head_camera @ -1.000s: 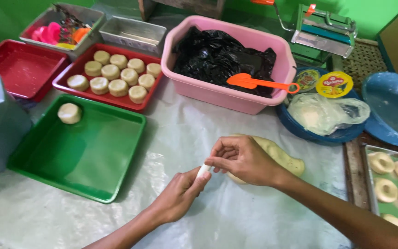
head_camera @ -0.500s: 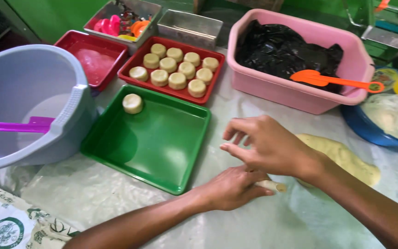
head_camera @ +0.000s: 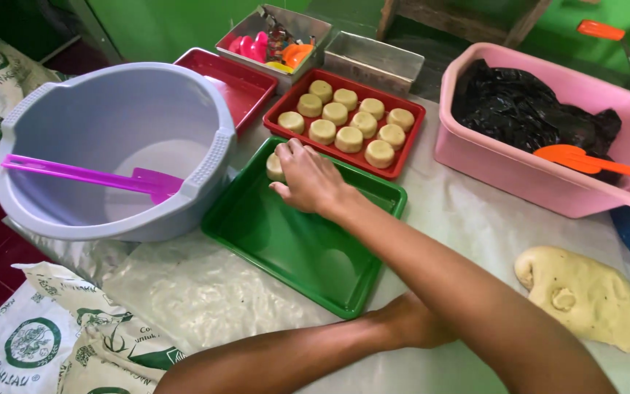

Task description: Shape donut dough into rings using a small cutter and place them on baking trays.

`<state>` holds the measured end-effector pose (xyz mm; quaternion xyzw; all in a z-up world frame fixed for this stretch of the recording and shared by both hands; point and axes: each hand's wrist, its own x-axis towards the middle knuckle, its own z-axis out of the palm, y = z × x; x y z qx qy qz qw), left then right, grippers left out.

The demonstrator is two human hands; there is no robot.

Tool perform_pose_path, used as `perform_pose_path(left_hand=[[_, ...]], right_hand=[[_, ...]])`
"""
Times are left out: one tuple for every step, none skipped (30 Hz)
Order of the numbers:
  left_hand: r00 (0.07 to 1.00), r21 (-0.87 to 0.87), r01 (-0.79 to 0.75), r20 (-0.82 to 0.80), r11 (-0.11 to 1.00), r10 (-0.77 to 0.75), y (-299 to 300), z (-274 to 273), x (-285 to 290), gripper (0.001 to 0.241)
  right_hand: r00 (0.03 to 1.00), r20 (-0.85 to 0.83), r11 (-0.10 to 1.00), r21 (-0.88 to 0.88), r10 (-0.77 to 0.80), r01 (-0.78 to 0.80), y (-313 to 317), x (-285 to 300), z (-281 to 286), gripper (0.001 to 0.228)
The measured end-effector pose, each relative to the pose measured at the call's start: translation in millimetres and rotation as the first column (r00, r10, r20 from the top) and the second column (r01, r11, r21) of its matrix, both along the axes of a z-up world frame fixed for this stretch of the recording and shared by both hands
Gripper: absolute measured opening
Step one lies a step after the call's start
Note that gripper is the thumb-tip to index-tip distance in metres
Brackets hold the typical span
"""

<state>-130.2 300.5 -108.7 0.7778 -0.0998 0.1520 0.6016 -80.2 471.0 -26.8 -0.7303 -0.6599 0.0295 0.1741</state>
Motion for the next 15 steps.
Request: perform_pose_path(left_hand=[[1.0,0.0,-0.014,-0.005,1.0,0.014,3.7,1.3,-0.4,0.03],[1.0,-0.002,-0.027,-0.014,1.0,0.027,5.9,1.3,-3.1,0.03],[0.999,-0.004,-0.04,-0.024,0.999,0.04,7.2,1.1,-6.2,0.03],[0.998,-0.004,-0.051,-0.031,0.999,0.051,9.4,-0.3,-7.9,0.03],[0.997,-0.004,-0.061,-0.038,0.998,0.061,11.2,-1.3,-9.4,0.03],[0.997,-0.002,-0.071,-0.043,0.998,0.07,13.2,-2.0,-10.0,0.03],[0.996,0.001,-0.08,-0.048,0.997,0.079,14.9,-2.2,-9.3,0.03],[0.995,0.004,-0.088,-0.054,0.996,0.088,16.6,-2.0,-8.8,0.03],[0.994,0.007,-0.096,-0.06,0.995,0.096,17.5,-1.8,-8.2,0.03],[0.993,0.01,-0.101,-0.068,0.995,0.101,18.5,-2.3,-9.2,0.03],[0.991,0.013,-0.106,-0.077,0.994,0.106,19.1,-2.7,-10.3,0.03],[0.99,0.015,-0.11,-0.083,0.994,0.111,19.4,-2.1,-10.1,0.03],[0.989,0.017,-0.114,-0.088,0.993,0.115,22.4,-2.1,-9.4,0.03],[0.988,0.018,-0.118,-0.095,0.993,0.12,24.5,-2.9,-9.0,0.03],[0.987,0.02,-0.123,-0.102,0.992,0.124,26.6,-3.4,-8.8,0.03]], right_hand=[[1.0,0.003,1.0,-0.002,0.004,-0.004,5.7,-2.4,-3.5,0.058],[1.0,0.011,1.0,0.009,-0.01,0.01,10.4,-5.8,-8.4,0.058],[1.0,0.019,1.0,0.02,-0.024,0.024,14.7,-9.1,-13.3,0.059],[1.0,0.02,1.0,0.018,-0.023,0.023,18.9,-9.4,-19.0,0.059],[0.996,0.057,0.997,0.052,-0.063,0.06,22.7,-9.4,-24.5,0.056],[0.99,0.094,0.991,0.089,-0.106,0.097,26.4,-8.3,-29.2,0.052],[0.99,0.097,0.991,0.09,-0.107,0.098,28.0,-9.0,-29.7,0.052],[0.988,0.1,0.99,0.086,-0.12,0.111,29.7,-9.3,-29.7,0.051],[0.986,0.103,0.989,0.082,-0.132,0.124,31.0,-9.2,-29.6,0.049],[0.985,0.102,0.988,0.082,-0.138,0.13,30.0,-11.7,-26.3,0.049],[0.983,0.079,0.986,0.044,-0.165,0.162,28.7,-14.0,-22.9,0.048],[0.979,0.059,0.981,0.005,-0.194,0.194,27.4,-14.8,-18.6,0.046],[0.978,0.061,0.98,0.006,-0.2,0.2,25.8,-16.1,-16.9,0.046],[0.979,0.068,0.981,0.009,-0.193,0.193,23.6,-17.7,-16.3,0.049],[0.98,0.075,0.983,0.013,-0.186,0.186,21.3,-19.6,-15.6,0.052]])
